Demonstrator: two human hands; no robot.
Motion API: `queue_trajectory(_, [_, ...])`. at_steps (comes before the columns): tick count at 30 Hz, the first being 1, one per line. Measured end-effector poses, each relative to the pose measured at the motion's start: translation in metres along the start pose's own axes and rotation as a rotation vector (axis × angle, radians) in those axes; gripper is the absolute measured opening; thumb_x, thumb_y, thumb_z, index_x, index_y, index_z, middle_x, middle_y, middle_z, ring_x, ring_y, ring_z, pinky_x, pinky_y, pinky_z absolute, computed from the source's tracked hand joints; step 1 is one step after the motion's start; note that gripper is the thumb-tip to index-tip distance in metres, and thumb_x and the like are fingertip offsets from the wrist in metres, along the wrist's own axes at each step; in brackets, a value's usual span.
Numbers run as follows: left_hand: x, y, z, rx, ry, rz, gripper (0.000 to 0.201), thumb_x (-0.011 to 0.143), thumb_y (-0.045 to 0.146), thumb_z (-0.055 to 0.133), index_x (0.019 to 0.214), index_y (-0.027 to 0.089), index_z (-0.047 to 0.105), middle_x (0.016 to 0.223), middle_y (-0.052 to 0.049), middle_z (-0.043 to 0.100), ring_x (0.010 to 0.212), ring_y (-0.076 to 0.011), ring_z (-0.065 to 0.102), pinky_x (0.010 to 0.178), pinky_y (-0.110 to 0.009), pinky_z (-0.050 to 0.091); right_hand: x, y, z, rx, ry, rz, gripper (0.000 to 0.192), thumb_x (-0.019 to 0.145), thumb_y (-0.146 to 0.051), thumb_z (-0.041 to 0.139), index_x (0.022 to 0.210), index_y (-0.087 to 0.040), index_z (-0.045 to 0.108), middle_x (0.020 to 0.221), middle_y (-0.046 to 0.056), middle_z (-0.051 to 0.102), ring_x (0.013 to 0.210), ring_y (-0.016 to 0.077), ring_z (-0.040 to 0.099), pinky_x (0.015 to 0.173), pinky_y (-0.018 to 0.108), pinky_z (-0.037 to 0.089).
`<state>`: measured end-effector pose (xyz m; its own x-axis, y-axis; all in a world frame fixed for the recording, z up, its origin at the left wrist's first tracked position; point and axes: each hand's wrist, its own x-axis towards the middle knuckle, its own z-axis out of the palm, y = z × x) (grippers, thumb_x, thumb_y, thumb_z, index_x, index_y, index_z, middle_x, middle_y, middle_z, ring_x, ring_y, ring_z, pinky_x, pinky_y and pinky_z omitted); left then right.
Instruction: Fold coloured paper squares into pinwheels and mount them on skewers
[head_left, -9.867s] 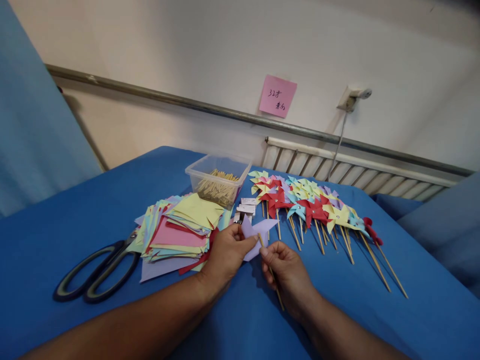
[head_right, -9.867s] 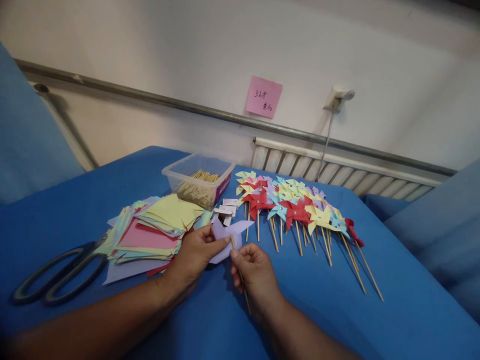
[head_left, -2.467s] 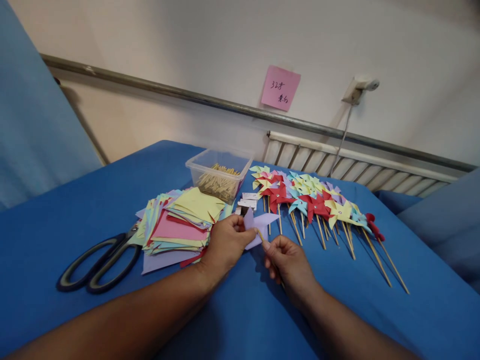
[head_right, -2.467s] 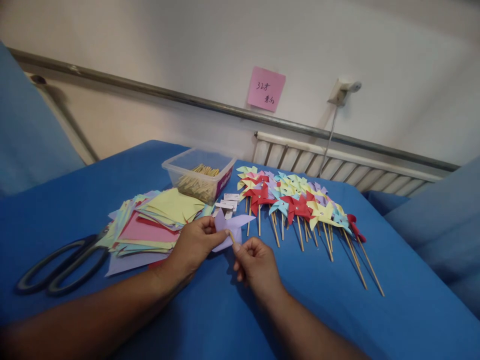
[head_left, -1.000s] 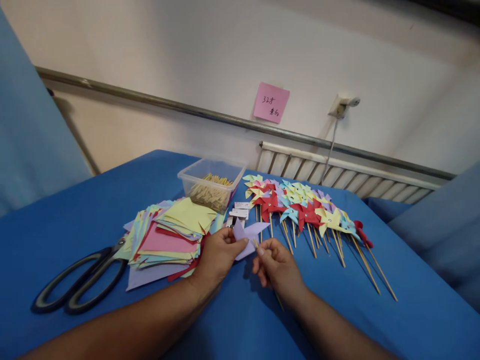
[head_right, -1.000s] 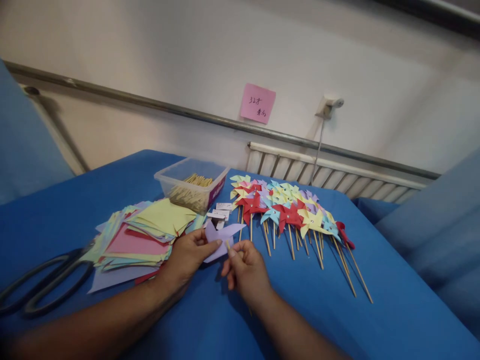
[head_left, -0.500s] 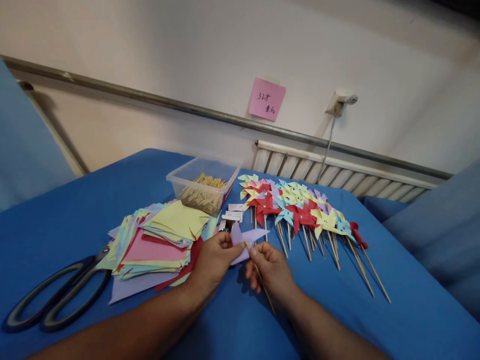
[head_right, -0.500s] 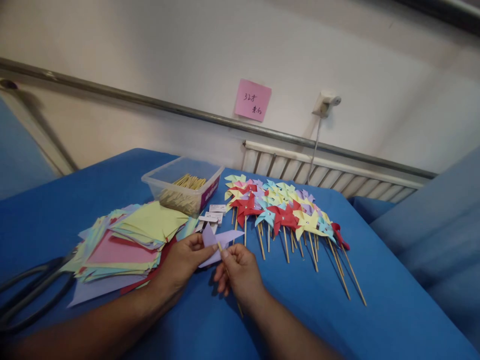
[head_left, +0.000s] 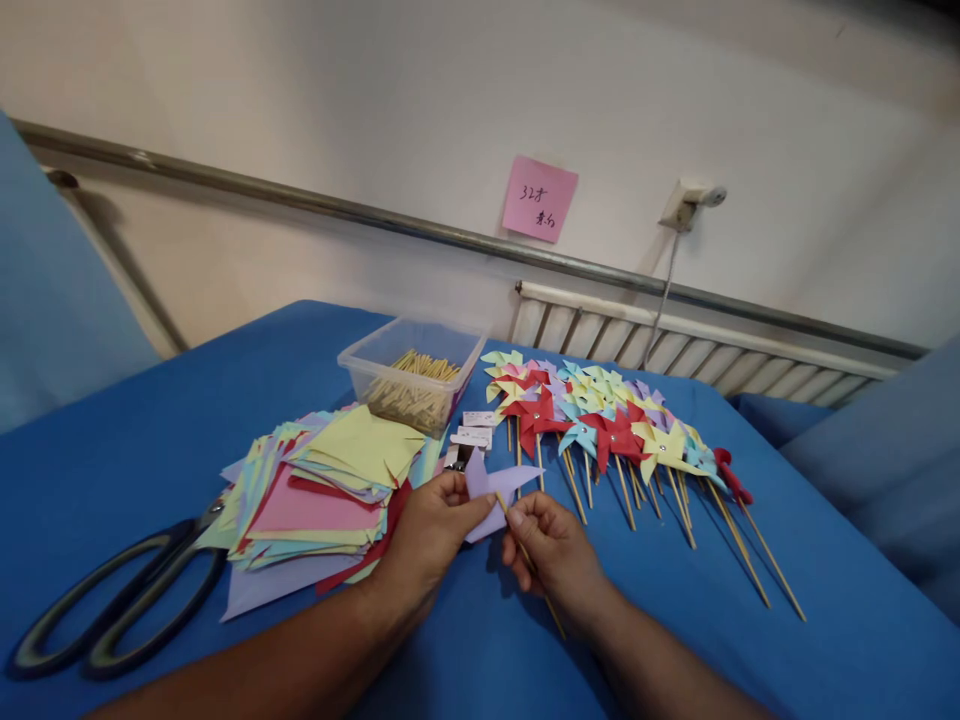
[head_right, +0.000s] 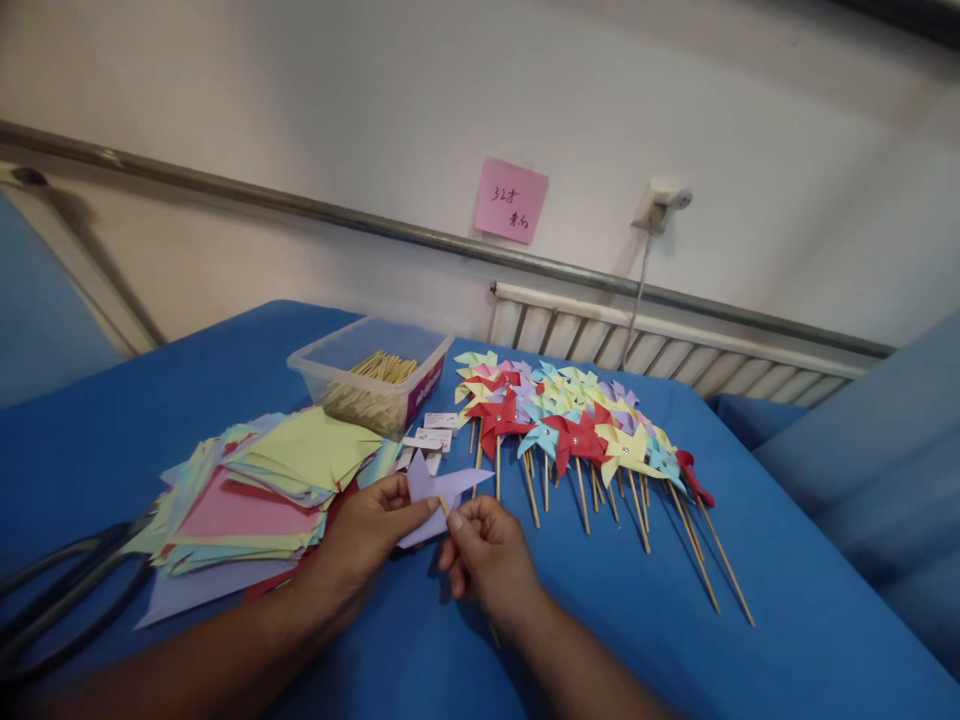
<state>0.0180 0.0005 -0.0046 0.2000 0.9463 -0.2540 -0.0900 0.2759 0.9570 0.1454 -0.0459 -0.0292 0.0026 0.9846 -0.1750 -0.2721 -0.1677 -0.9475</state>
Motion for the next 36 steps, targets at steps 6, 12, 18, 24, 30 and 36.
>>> queue_trajectory(6, [-0.0023, 0.0008, -0.0004, 0.002, -0.020, 0.013, 0.024, 0.060, 0.027, 0.073, 0.070, 0.014, 0.056, 0.055, 0.004, 0.059, 0.047, -0.0071, 0.049, 0.047, -0.018, 0.035, -0.0024, 0.0003, -0.0005, -0.020, 0.044, -0.017, 0.041, 0.069, -0.052, 0.067, 0.070, -0.018, 0.045, 0.048, -0.007, 0.056, 0.027, 0.0024, 0.039, 0.026, 0.012, 0.024])
queue_trajectory(12, [-0.0017, -0.0033, -0.0023, 0.026, -0.048, 0.022, 0.024, 0.062, 0.029, 0.072, 0.072, 0.014, 0.056, 0.058, 0.003, 0.061, 0.048, -0.0083, 0.051, 0.047, -0.019, 0.036, -0.0057, 0.0008, 0.0004, -0.076, 0.088, 0.021, 0.044, 0.067, -0.055, 0.067, 0.065, -0.016, 0.048, 0.052, -0.003, 0.059, 0.031, 0.0039, 0.045, 0.026, 0.013, 0.031])
queue_trajectory(18, [-0.0014, -0.0020, -0.0007, 0.031, -0.034, 0.030, 0.025, 0.060, 0.028, 0.073, 0.071, 0.014, 0.057, 0.057, 0.003, 0.060, 0.049, -0.0083, 0.050, 0.048, -0.019, 0.036, -0.0058, 0.0033, 0.0007, -0.121, 0.136, 0.000, 0.047, 0.063, -0.059, 0.067, 0.065, -0.017, 0.048, 0.048, -0.006, 0.056, 0.030, 0.0044, 0.046, 0.026, 0.012, 0.030])
queue_trajectory(24, [-0.0002, -0.0025, -0.0007, 0.046, -0.030, 0.049, 0.026, 0.058, 0.030, 0.074, 0.072, 0.013, 0.061, 0.059, 0.002, 0.061, 0.050, -0.0091, 0.050, 0.047, -0.020, 0.035, -0.0051, 0.0023, 0.0000, -0.144, 0.146, -0.006, 0.046, 0.062, -0.059, 0.067, 0.064, -0.018, 0.046, 0.047, -0.007, 0.054, 0.028, 0.0038, 0.042, 0.025, 0.013, 0.027])
queue_trajectory(30, [0.0006, -0.0044, -0.0009, 0.044, -0.039, 0.048, 0.026, 0.056, 0.031, 0.075, 0.071, 0.013, 0.062, 0.058, 0.001, 0.061, 0.050, -0.0097, 0.050, 0.047, -0.020, 0.035, -0.0058, 0.0031, -0.0002, -0.159, 0.153, -0.032, 0.044, 0.065, -0.057, 0.067, 0.063, -0.018, 0.045, 0.044, -0.008, 0.051, 0.027, 0.0031, 0.037, 0.025, 0.013, 0.023])
queue_trajectory(36, [0.0008, -0.0048, -0.0009, 0.039, -0.035, 0.045, 0.026, 0.057, 0.031, 0.075, 0.072, 0.014, 0.062, 0.057, 0.003, 0.060, 0.049, -0.0092, 0.050, 0.047, -0.019, 0.035, -0.0094, -0.0007, 0.0009, -0.171, 0.128, -0.080, 0.043, 0.071, -0.057, 0.061, 0.060, -0.019, 0.044, 0.039, -0.009, 0.045, 0.028, 0.0026, 0.032, 0.029, 0.014, 0.021])
